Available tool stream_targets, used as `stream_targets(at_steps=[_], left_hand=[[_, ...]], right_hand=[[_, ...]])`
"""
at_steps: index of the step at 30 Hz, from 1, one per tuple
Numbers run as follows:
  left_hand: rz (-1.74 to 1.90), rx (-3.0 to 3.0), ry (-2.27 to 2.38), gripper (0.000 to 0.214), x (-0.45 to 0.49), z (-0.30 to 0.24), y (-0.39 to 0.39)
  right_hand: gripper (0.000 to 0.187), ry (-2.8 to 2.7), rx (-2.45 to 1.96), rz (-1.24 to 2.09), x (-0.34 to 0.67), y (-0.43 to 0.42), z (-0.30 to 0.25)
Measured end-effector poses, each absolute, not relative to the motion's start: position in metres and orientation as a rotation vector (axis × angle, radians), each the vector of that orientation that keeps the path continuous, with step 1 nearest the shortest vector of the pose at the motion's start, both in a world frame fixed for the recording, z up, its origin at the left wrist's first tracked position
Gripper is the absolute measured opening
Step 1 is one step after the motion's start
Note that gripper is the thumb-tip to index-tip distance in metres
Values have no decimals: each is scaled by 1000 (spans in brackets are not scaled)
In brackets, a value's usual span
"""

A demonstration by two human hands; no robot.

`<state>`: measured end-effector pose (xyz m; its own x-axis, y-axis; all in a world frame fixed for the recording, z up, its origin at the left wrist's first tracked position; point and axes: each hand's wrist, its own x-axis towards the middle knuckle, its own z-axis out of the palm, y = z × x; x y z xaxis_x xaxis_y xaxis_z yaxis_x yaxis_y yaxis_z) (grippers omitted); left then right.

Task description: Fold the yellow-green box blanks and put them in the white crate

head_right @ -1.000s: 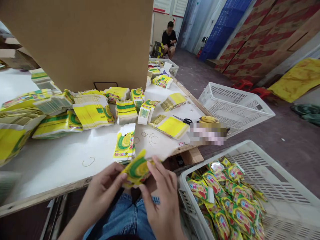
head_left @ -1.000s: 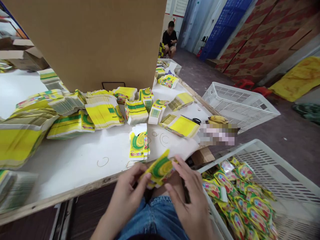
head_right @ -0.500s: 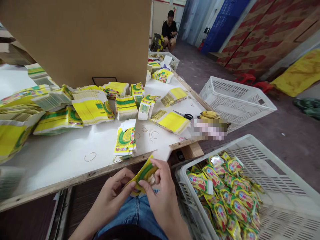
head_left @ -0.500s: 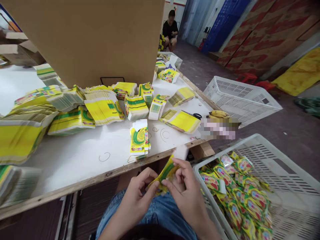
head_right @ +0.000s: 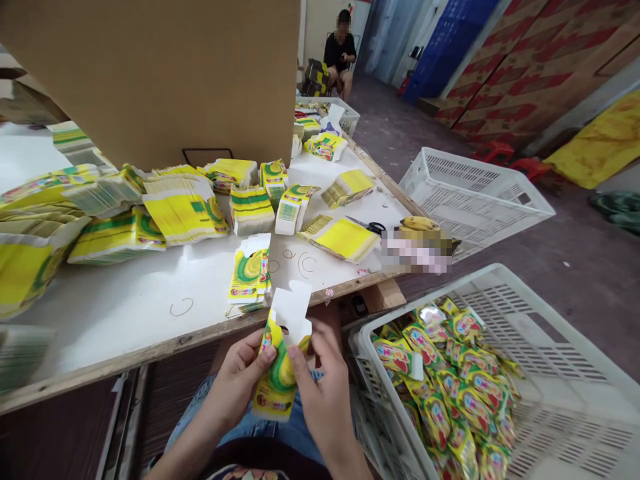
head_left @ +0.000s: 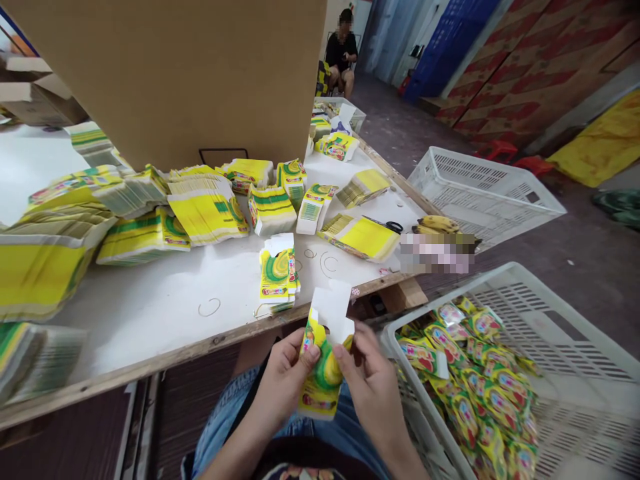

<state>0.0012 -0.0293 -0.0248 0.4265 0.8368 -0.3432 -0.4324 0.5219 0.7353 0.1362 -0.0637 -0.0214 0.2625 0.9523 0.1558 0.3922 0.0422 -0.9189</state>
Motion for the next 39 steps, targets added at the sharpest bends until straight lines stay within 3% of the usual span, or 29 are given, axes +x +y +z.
stream_targets(at_steps=[4, 9, 14, 17, 19, 21, 23, 26, 28, 33, 39], left_hand=[[865, 765, 831, 43, 1, -26, -31], [857, 953, 795, 56, -10, -21, -28], [749, 947, 681, 40, -17, -18, -26], [695, 871, 643, 30, -16, -17, -27], [688, 836, 657, 38, -14, -18, -28], [696, 830, 673, 60, -13, -19, -29], [697, 868, 682, 72, -14, -22, -29], [708, 955, 741, 51, -13, -27, -29], [733, 985, 815, 41, -12, -29, -28], [757, 1048, 866, 43, -6, -30, -30], [703, 1042, 807, 49, -7, -29, -33]], right_hand=[[24, -1224, -1656, 864, 140, -62, -27], [38, -1083, -1403, 994, 150, -62, -26], [23, -1318, -1400, 1095, 170, -61, -16], [31, -1414, -1412, 1053, 174, -60, -12], [29, -1402, -1380, 993, 173, -59, -14], [20, -1306, -1341, 1004, 171, -58, -18], [31, -1239, -1323, 1039, 171, -58, -21], [29, -1372, -1356, 941, 176, -58, -17], [39, -1451, -1377, 890, 181, -58, -12], [36, -1376, -1574, 1156, 180, -59, -6], [26, -1393, -1722, 1099, 171, -59, -15]])
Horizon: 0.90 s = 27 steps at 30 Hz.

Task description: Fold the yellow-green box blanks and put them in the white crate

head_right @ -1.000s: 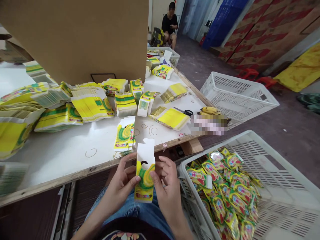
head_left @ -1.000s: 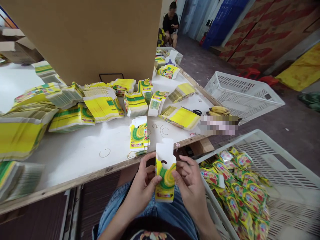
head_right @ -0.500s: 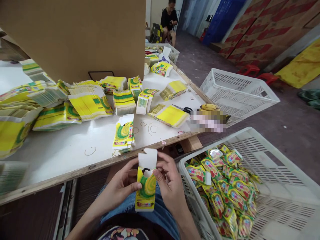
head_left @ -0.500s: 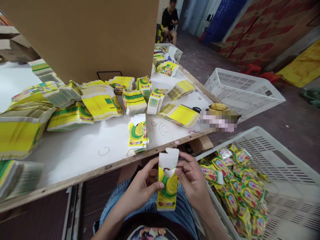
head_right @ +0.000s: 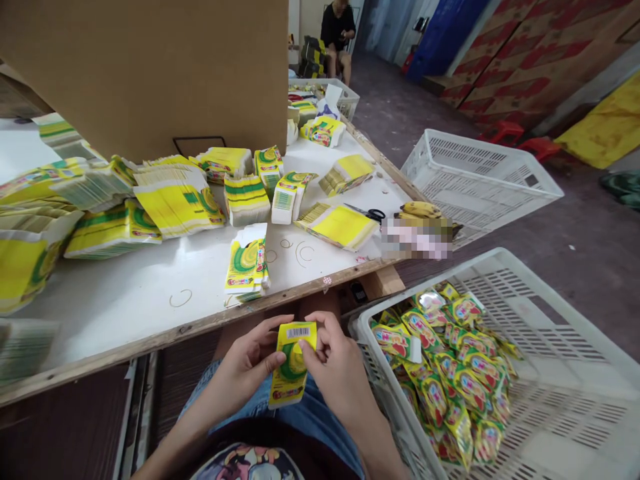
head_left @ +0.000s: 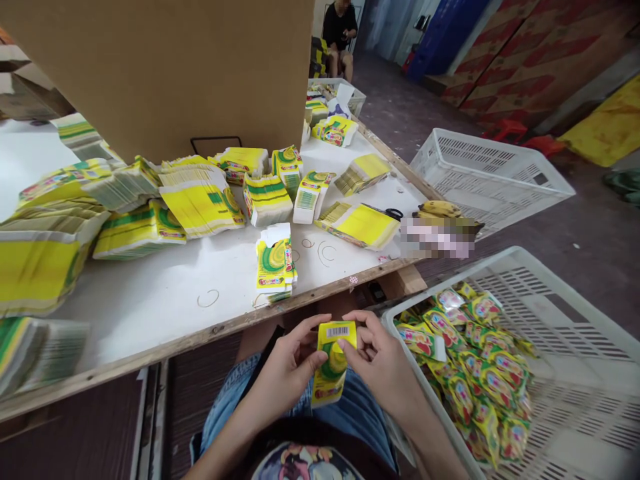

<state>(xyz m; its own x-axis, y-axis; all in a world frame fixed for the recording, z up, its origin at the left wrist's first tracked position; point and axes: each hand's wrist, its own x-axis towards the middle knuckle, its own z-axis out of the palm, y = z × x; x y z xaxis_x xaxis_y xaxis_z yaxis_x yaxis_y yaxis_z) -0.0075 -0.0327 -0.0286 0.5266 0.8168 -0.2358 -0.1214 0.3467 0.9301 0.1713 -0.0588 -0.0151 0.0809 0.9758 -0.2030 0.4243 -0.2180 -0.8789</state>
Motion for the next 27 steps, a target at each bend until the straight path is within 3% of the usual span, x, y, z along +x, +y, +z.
stream_targets(at_steps=[7, 14, 23, 25, 27], left_hand=[[728, 975, 821, 52, -7, -29, -29], [723, 1002, 869, 49, -6, -27, -27], [737, 999, 869, 42, 0, -31, -30], [782, 1135, 866, 38, 3, -27, -29], [938, 1334, 995, 37, 0, -23, -19]], right_hand=[[38, -1516, -1765, 1028, 167, -58, -19], [33, -1409, -1809, 1010, 163, -57, -23], [22, -1329, -1513, 1039, 175, -63, -21], [19, -1340, -1560, 927, 183, -65, -15], [20, -1389, -1728, 591, 200, -69, -6]])
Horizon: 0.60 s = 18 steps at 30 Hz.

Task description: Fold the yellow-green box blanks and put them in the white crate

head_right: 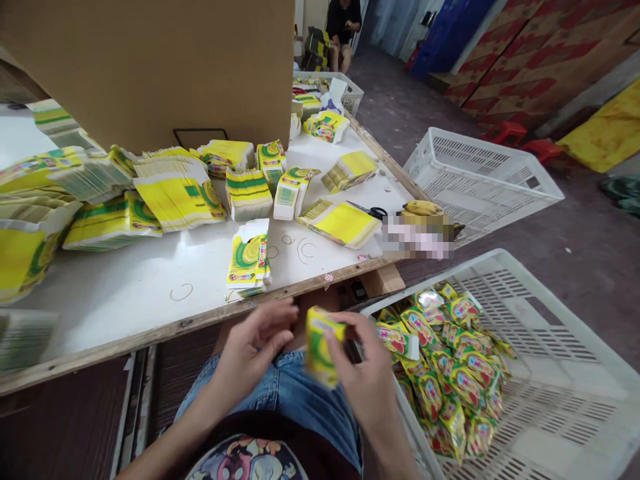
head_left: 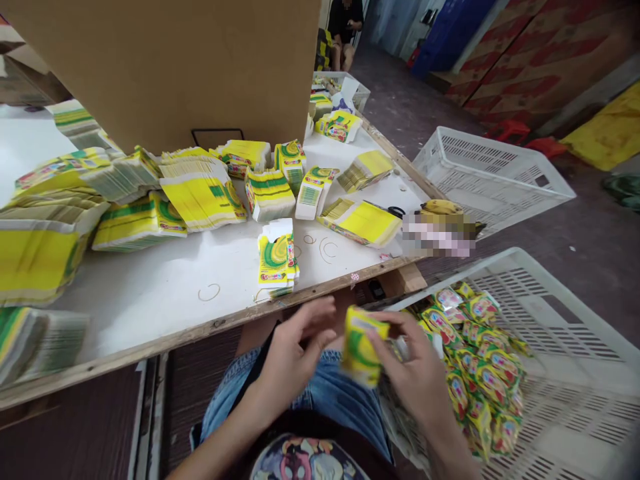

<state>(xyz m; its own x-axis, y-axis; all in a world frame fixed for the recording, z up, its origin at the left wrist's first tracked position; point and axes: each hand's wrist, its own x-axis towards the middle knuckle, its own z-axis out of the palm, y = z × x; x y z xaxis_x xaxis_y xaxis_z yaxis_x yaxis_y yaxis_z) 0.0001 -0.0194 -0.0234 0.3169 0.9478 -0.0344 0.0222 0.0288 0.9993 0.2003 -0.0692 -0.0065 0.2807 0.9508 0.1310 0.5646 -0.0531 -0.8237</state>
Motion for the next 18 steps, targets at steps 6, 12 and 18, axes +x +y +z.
stream_targets(at_steps=[6, 12, 18], left_hand=[[1081, 1680, 1884, 49, -44, -32, 41], [944, 1701, 1968, 28, -67, -35, 44], [1132, 1824, 1887, 25, -64, -24, 30]], right_hand=[[51, -1438, -2123, -250, 260, -81, -6], [26, -1527, -1831, 213, 217, -65, -20], [13, -1548, -1512, 460, 155, -43, -4]])
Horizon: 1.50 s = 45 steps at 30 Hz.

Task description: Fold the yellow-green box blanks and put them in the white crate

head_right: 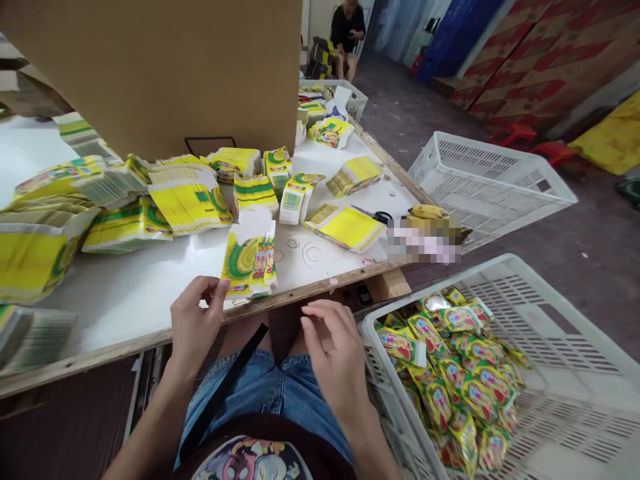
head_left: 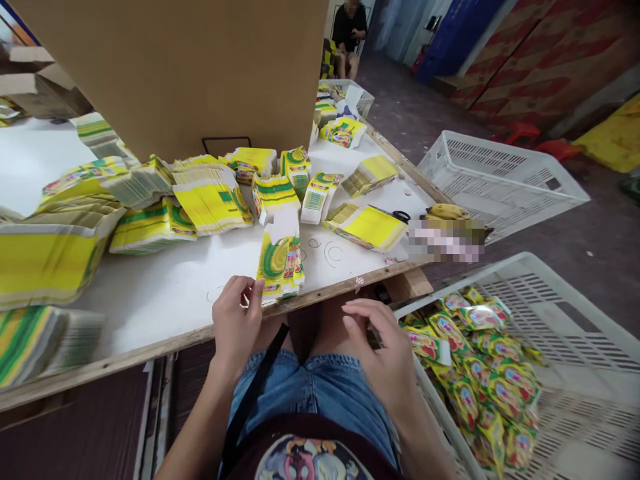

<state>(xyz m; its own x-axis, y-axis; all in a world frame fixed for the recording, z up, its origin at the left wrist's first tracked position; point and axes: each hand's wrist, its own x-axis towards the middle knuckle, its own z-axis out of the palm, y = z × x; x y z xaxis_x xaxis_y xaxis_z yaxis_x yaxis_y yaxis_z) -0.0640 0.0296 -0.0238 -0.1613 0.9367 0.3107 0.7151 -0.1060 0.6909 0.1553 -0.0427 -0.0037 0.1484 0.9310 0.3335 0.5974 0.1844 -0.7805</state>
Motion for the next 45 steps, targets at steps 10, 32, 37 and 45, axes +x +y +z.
stream_targets(at_steps=[10, 32, 37, 45], left_hand=[[1276, 1731, 1894, 22, -66, -21, 32], [739, 421, 518, 32, -2, -18, -39], [646, 345, 451, 48, -1, -22, -45], [643, 341, 429, 63, -14, -24, -42]], right_hand=[[14, -1476, -1515, 573, 144, -41, -7], [18, -1475, -1370, 440, 116, -52, -3], [20, -1428, -1356, 553, 125, -56, -9], [36, -1686, -1470, 589, 149, -62, -6]])
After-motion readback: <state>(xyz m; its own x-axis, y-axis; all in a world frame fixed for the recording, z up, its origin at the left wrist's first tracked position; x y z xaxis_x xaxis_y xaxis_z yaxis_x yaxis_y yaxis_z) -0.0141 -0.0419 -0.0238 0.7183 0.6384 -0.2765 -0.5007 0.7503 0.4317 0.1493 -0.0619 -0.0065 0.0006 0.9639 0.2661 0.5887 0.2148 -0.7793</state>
